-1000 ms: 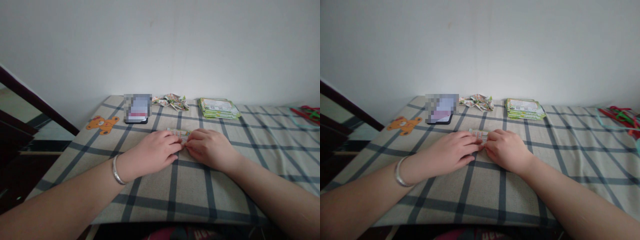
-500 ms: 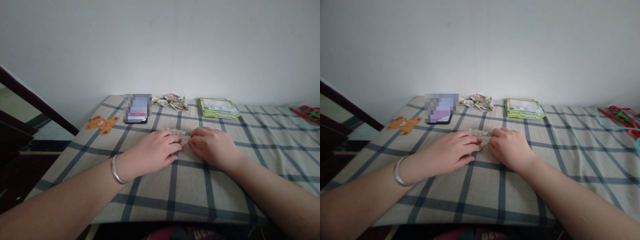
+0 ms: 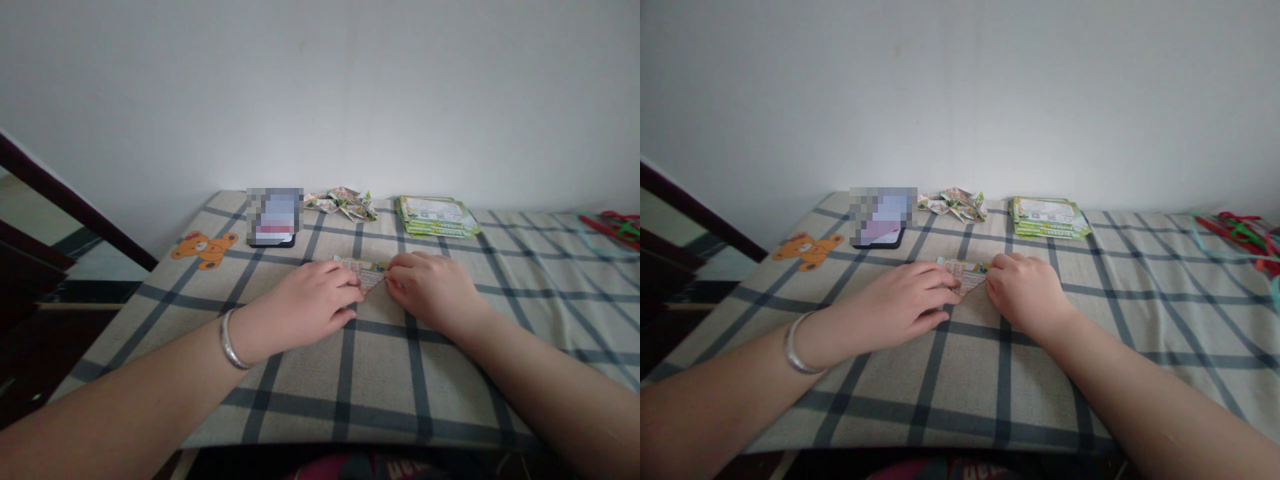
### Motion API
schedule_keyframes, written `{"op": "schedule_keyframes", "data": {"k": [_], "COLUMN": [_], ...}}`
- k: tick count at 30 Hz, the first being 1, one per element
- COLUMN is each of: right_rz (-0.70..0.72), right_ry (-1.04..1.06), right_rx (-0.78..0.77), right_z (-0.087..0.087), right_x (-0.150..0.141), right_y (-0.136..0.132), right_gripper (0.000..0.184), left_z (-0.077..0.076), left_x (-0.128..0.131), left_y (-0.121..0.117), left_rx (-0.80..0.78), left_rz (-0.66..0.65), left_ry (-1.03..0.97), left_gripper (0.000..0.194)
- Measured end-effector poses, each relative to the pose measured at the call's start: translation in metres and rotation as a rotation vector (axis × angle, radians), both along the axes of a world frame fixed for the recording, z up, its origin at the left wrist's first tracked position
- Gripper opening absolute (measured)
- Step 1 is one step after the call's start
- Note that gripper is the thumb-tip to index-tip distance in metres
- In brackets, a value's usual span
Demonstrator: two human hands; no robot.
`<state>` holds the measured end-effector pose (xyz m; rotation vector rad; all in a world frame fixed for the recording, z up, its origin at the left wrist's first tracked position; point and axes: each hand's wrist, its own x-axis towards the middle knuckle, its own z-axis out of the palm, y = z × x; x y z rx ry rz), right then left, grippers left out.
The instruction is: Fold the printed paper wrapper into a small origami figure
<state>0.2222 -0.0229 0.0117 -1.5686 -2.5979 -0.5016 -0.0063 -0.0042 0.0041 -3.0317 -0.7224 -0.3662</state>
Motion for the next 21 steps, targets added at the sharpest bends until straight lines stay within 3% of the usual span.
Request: {"op": "schedule_keyframes", "data": {"k": [14,21], "right_rz": [-0.046,0.131], "right_ry": [0.074,0.318], "right_rx": [0.086,-0.041], "right_z": [-0.009,-0.015], "right_x": [0.003,0.006], "right_y": [0.009,0.018], "right_gripper": [0.021,0.029], "left_z": [0.002,-0.003], "left_x": [0.001,0.001], "left_y": [-0.004,-0.006], "left_rx": [0.044,0.084], "left_rz": [0.028,0.059], "left_ry": [0.036,0.046], "left_gripper": [0.016,0.038]}}
